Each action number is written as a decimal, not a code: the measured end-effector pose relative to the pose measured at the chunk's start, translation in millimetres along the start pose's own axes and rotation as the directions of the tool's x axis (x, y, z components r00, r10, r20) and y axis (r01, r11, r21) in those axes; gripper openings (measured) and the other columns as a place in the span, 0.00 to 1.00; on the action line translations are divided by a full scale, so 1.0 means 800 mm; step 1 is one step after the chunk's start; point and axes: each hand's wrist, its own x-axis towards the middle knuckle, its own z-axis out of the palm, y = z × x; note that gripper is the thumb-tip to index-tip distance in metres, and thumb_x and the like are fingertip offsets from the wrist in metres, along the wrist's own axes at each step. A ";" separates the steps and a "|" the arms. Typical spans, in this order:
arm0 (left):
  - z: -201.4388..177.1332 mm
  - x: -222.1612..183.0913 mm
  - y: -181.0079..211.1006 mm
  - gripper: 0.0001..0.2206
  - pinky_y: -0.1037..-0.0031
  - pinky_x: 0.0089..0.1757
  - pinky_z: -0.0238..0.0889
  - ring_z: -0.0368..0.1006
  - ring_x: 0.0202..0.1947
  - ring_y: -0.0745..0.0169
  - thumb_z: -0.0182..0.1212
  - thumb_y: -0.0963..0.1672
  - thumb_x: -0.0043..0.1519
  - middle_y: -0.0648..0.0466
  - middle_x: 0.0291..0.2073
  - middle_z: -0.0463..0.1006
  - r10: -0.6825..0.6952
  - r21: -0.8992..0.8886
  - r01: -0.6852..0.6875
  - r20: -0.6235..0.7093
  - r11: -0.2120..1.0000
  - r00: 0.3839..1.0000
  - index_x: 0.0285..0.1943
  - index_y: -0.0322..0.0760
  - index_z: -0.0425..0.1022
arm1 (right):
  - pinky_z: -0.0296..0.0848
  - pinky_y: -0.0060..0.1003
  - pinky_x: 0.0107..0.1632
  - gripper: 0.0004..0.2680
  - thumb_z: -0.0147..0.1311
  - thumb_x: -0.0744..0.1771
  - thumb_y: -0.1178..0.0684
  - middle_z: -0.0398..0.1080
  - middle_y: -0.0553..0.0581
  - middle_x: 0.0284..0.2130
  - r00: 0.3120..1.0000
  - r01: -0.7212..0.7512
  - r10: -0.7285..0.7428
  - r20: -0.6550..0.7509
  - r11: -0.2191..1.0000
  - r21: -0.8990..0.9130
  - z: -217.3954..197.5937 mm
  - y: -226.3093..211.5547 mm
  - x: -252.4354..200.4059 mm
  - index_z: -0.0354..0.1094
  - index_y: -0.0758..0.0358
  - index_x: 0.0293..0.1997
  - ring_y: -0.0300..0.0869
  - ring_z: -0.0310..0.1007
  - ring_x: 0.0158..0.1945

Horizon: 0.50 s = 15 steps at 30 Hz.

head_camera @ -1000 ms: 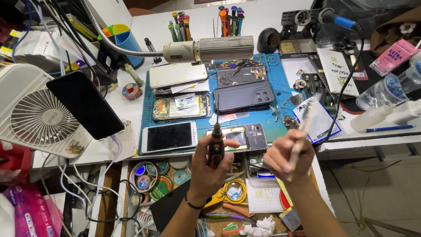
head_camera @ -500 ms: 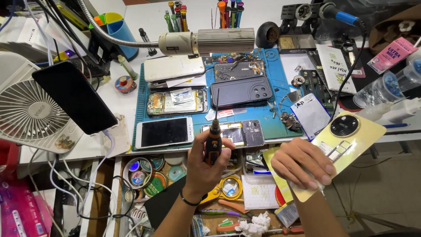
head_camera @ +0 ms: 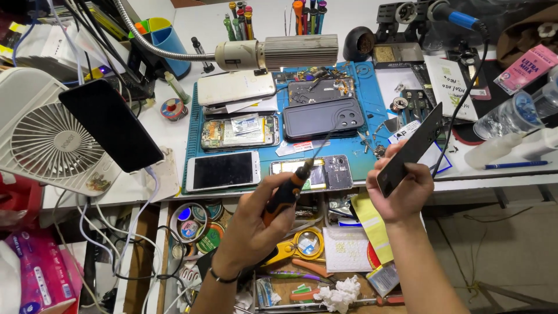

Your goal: Replacing the back cover of a mobile phone, including peeling off protective film and aligning the cover.

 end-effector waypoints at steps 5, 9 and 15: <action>0.004 -0.028 0.041 0.19 0.74 0.29 0.68 0.73 0.26 0.64 0.59 0.43 0.59 0.59 0.34 0.80 -0.152 0.251 0.070 0.326 0.965 0.933 0.61 0.49 0.71 | 0.70 0.30 0.32 0.26 0.52 0.59 0.54 0.73 0.50 0.43 0.988 0.106 -0.128 -0.088 0.971 -0.214 0.023 -0.003 0.003 0.63 0.52 0.67 0.40 0.75 0.34; 0.064 -0.067 0.003 0.19 0.51 0.37 0.65 0.75 0.46 0.43 0.55 0.50 0.66 0.53 0.51 0.78 -0.513 0.556 0.204 0.481 0.805 0.711 0.66 0.54 0.61 | 0.75 0.40 0.50 0.22 0.49 0.62 0.54 0.70 0.66 0.47 0.987 0.148 -0.160 -0.011 0.935 -0.323 0.034 0.013 -0.001 0.59 0.62 0.65 0.48 0.71 0.44; 0.141 -0.083 -0.064 0.17 0.48 0.27 0.63 0.67 0.35 0.38 0.53 0.45 0.71 0.43 0.42 0.64 -0.536 0.696 0.111 0.430 0.710 0.727 0.66 0.39 0.57 | 0.76 0.44 0.45 0.20 0.44 0.66 0.50 0.70 0.69 0.50 0.995 0.094 -0.057 0.085 0.838 -0.538 0.048 0.039 -0.017 0.55 0.64 0.65 0.49 0.70 0.46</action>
